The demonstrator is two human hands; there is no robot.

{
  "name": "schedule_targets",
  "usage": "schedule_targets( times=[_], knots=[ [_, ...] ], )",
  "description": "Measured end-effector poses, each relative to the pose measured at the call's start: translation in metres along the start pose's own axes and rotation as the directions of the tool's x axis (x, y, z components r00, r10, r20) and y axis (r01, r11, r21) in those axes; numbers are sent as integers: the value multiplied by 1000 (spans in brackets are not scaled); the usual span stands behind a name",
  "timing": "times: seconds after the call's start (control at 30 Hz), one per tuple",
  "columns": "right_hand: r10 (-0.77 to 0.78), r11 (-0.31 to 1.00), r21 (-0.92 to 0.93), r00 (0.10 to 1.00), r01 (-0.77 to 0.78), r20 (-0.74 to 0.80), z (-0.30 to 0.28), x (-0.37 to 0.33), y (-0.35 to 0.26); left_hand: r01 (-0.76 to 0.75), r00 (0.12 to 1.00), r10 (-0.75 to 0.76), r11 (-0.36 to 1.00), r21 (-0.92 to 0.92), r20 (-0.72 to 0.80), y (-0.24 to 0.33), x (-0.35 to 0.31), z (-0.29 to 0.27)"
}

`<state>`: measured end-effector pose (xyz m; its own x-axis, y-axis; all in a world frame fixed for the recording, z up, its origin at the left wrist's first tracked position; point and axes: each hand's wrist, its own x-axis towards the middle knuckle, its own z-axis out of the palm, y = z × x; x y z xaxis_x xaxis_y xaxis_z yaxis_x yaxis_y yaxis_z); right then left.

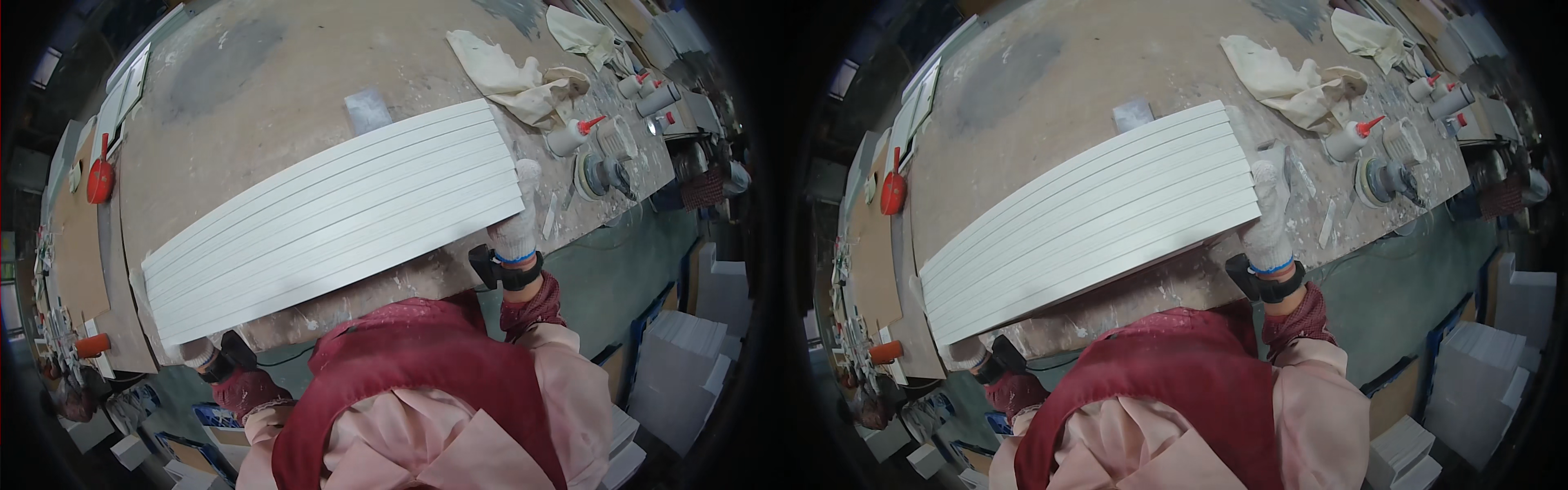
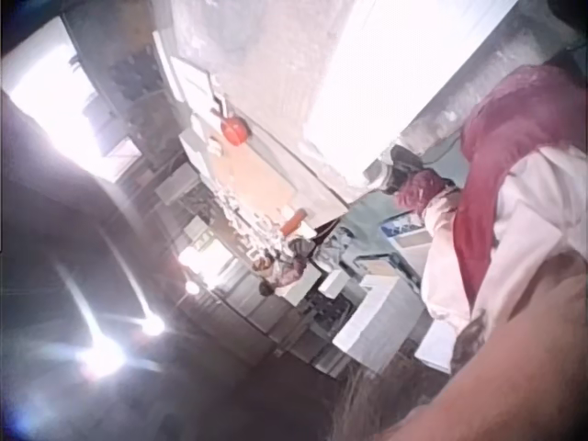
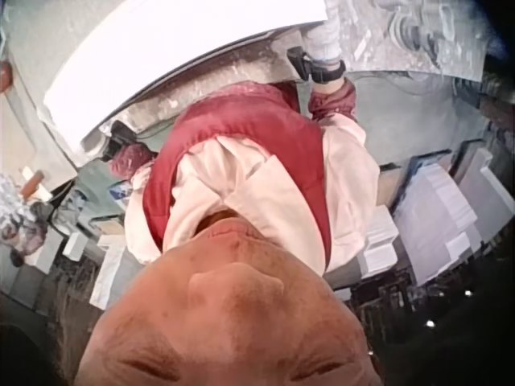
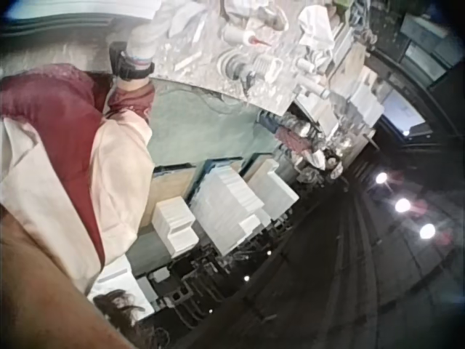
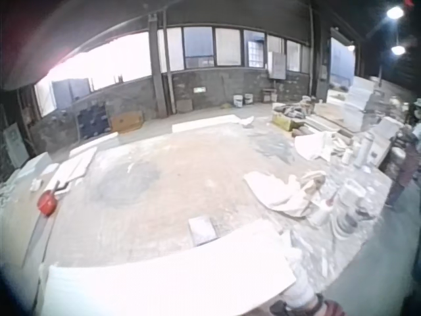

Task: The person sands the edges of a stack of white frames with a sanding block, then places them on a pallet. They pick up another stack of frames and return to the table to sand their edges.

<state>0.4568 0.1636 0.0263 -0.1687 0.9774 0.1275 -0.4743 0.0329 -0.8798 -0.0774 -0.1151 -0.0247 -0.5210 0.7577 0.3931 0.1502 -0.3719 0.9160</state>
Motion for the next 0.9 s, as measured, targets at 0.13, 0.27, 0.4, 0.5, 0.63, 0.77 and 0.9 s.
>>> schedule_targets(
  times=[0.13,0.27,0.4,0.5,0.63,0.77,0.9],
  knots=[
    [5,1000,-29,998,-3,67,-3,5,7,85,995,-89,992,-90,-40,-24,-19,-38],
    [-36,992,-127,986,15,-165,3,32,16,155,981,-172,974,-167,-91,-66,35,-96],
    [-14,993,-114,990,-3,-143,14,59,7,161,978,-163,987,-27,-132,-81,51,-83],
    [30,993,-110,994,-42,-103,15,58,9,199,955,-248,943,-267,-162,-67,64,-59],
    [147,963,-161,922,-217,-359,31,46,-4,1,1000,2,943,332,-7,-60,65,-52],
    [98,238,-971,995,-23,0,-30,34,23,158,987,-157,970,184,-24,-42,91,-24],
    [-147,151,-966,971,212,190,-64,20,32,185,962,-189,982,37,195,-52,95,-38]
  ],
)
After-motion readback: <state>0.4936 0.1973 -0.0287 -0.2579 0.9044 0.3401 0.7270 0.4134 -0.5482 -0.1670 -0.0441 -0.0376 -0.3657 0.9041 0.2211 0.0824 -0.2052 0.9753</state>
